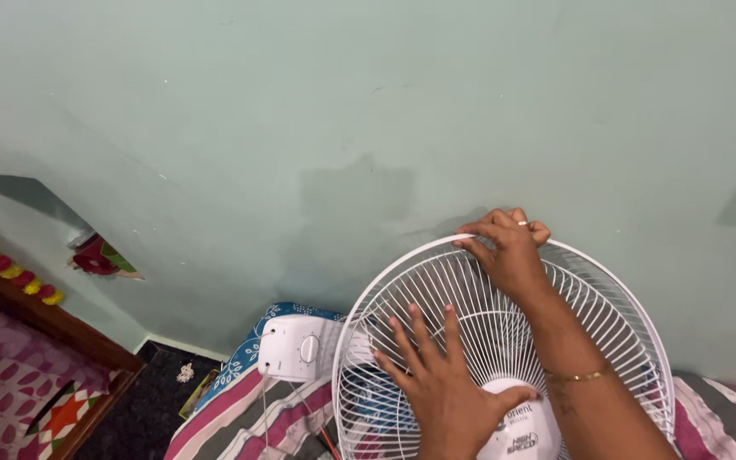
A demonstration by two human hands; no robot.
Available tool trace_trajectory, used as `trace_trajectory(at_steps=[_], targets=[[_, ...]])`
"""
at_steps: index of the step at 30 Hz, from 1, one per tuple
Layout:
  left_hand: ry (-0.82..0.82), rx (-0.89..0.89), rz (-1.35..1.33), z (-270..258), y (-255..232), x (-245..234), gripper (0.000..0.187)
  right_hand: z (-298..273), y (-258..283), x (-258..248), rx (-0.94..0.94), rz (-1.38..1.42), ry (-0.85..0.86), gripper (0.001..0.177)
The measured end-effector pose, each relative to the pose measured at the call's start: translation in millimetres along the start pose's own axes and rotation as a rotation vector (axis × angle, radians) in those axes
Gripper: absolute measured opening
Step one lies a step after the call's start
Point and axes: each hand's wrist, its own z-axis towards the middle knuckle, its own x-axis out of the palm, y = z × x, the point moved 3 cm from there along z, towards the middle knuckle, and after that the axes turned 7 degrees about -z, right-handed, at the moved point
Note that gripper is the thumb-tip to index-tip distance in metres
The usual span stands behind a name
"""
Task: The person assembles a white table fan by hand. They attach the rear cage, secure the fan blades with a central cap, and then attach the front cage, completing the assembly.
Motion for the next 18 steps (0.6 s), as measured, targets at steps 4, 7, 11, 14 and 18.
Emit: trace_trajectory(at_steps=[4, 7, 11, 14, 18], targets=[[-0.456, 0.21, 0.046, -11.2, 3.6, 7.8, 0.13, -21.4, 5.3, -33.1, -0.098, 0.092, -0.127, 0.042], [-0.421, 0.177, 0.034, -9.5, 7.6, 13.7, 0.126, -71.1, -17.7, -63.1, 0.19, 0.115, -0.126, 0.05], [-0.372, 0.096, 0.014, -11.1, 5.1, 9.2, 0.129, -170.2, -56.8, -99.0, 0.448, -0.132, -0.252, 0.052], [-0.336, 0.033, -0.056, -13.1, 15.0, 14.7, 0.114, -219.2, -77.3, -87.1, 0.509, -0.049, -0.165, 0.06], [-0.569, -0.078, -0.311, -23.3, 74.2, 16.6, 0.078, -241.2, -90.4, -72.8, 0.555, -0.158, -0.172, 0.069]])
